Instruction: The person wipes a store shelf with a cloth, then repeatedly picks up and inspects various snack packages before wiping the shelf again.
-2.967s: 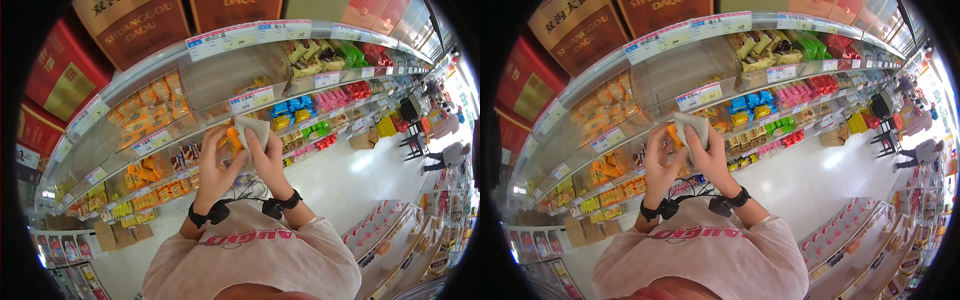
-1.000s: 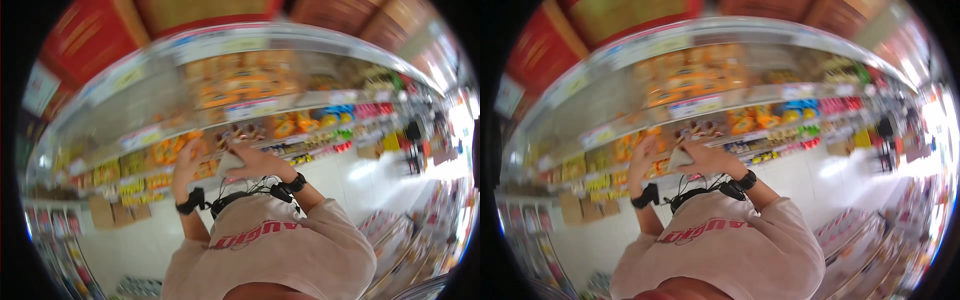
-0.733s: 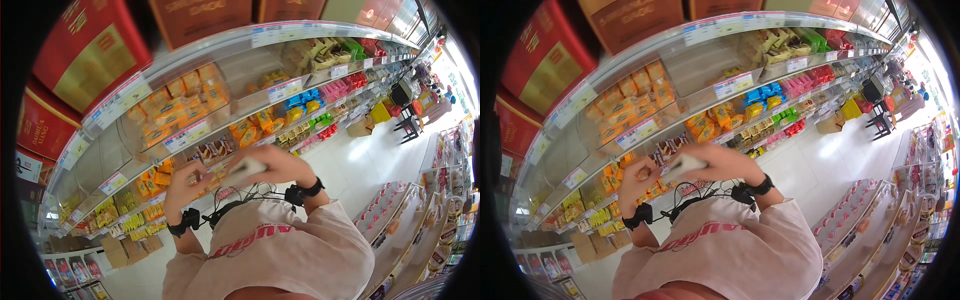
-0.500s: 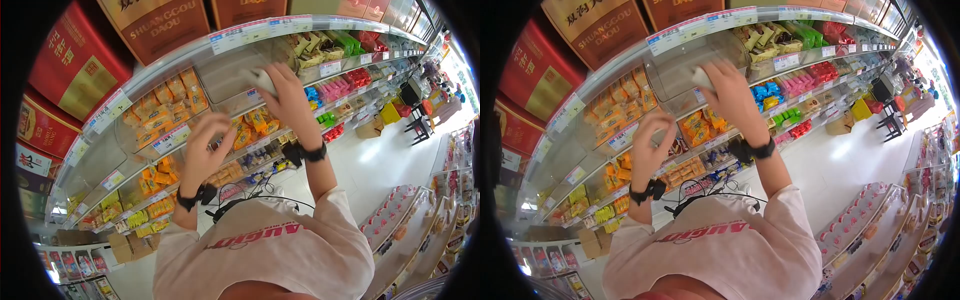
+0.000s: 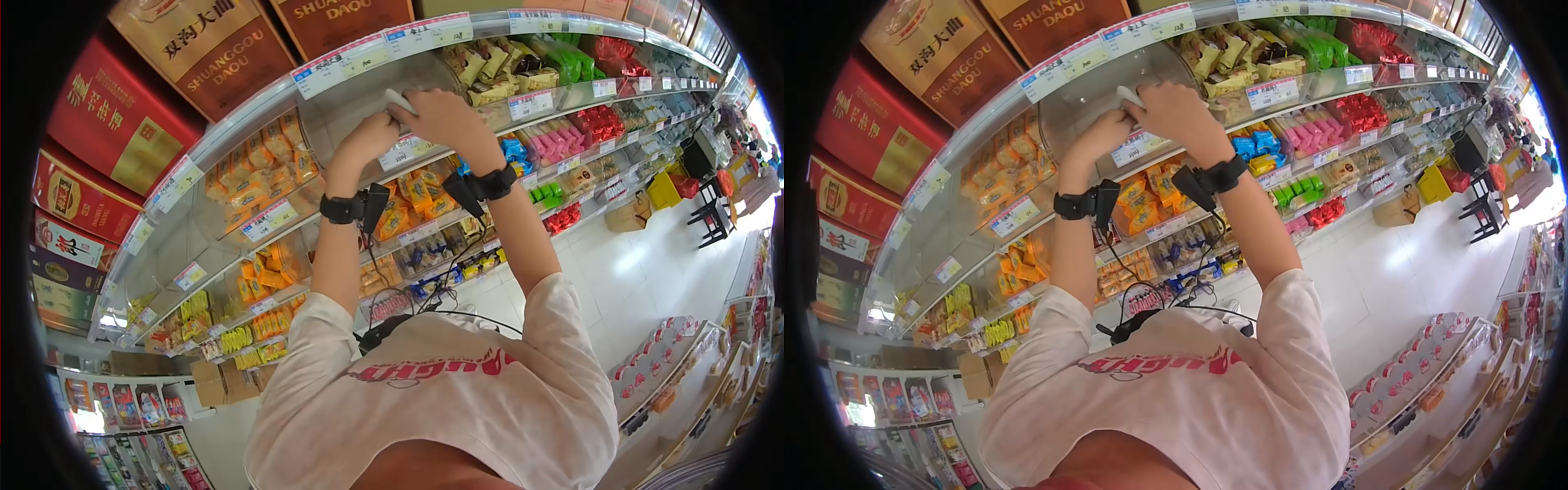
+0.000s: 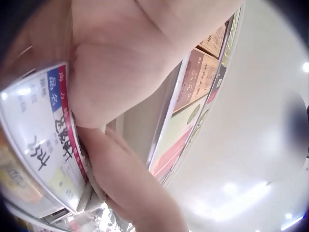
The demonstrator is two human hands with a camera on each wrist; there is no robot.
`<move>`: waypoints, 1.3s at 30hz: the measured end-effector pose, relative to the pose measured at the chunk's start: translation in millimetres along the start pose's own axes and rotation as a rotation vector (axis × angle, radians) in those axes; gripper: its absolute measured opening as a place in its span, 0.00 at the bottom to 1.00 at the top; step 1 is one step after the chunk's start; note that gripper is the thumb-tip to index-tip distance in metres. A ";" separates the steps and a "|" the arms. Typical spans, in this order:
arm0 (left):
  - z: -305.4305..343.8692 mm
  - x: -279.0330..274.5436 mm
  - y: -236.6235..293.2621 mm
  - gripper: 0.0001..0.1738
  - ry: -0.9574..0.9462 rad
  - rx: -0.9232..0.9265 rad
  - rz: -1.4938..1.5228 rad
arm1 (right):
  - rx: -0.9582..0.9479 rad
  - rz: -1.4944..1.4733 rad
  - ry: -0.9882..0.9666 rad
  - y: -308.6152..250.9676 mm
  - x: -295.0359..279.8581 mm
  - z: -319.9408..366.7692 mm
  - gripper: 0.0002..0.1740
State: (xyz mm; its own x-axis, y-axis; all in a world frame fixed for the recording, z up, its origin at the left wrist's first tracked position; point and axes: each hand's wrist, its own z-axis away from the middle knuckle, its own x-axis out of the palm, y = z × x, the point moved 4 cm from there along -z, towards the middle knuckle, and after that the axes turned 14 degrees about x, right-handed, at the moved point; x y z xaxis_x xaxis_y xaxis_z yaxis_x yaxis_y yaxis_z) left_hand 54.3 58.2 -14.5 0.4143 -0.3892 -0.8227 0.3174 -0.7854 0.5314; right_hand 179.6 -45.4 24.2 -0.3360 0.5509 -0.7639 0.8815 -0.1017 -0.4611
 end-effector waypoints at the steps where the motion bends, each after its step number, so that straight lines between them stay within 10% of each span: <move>1: -2.2 1.0 -5.0 0.23 -0.045 -0.024 0.007 | 0.027 0.068 -0.021 -2.7 0.1 0.8 0.25; 6: 2.0 -2.0 -2.9 0.23 -0.137 -0.110 0.047 | 0.059 0.176 -0.056 4.9 18.7 -7.2 0.25; 17: 22.8 -23.0 11.8 0.27 0.384 0.111 0.253 | 0.032 -0.130 0.108 -6.2 -12.5 13.4 0.20; 21: 73.2 -44.4 76.2 0.22 0.742 0.390 -0.092 | 0.071 -0.792 0.397 -12.0 -45.2 50.4 0.26; 24: 112.4 -47.7 91.1 0.19 0.765 0.285 0.322 | 0.256 -1.273 0.313 -9.2 -44.6 83.0 0.24; 30: 161.9 -42.6 101.7 0.17 0.508 0.298 0.685 | 0.491 -1.223 0.100 -52.6 -32.9 124.4 0.24; 39: 225.9 -54.8 77.4 0.16 0.578 0.169 0.497 | 0.516 -1.085 -0.197 -87.2 -2.5 161.8 0.17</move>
State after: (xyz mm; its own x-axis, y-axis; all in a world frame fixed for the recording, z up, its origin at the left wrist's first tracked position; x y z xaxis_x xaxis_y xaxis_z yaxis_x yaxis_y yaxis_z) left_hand -136.6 -90.0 26.2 0.8672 -0.4385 -0.2361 -0.1366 -0.6653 0.7340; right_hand 49.9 -171.9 -6.8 -0.9008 0.4238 0.0948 -0.1085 -0.0083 -0.9941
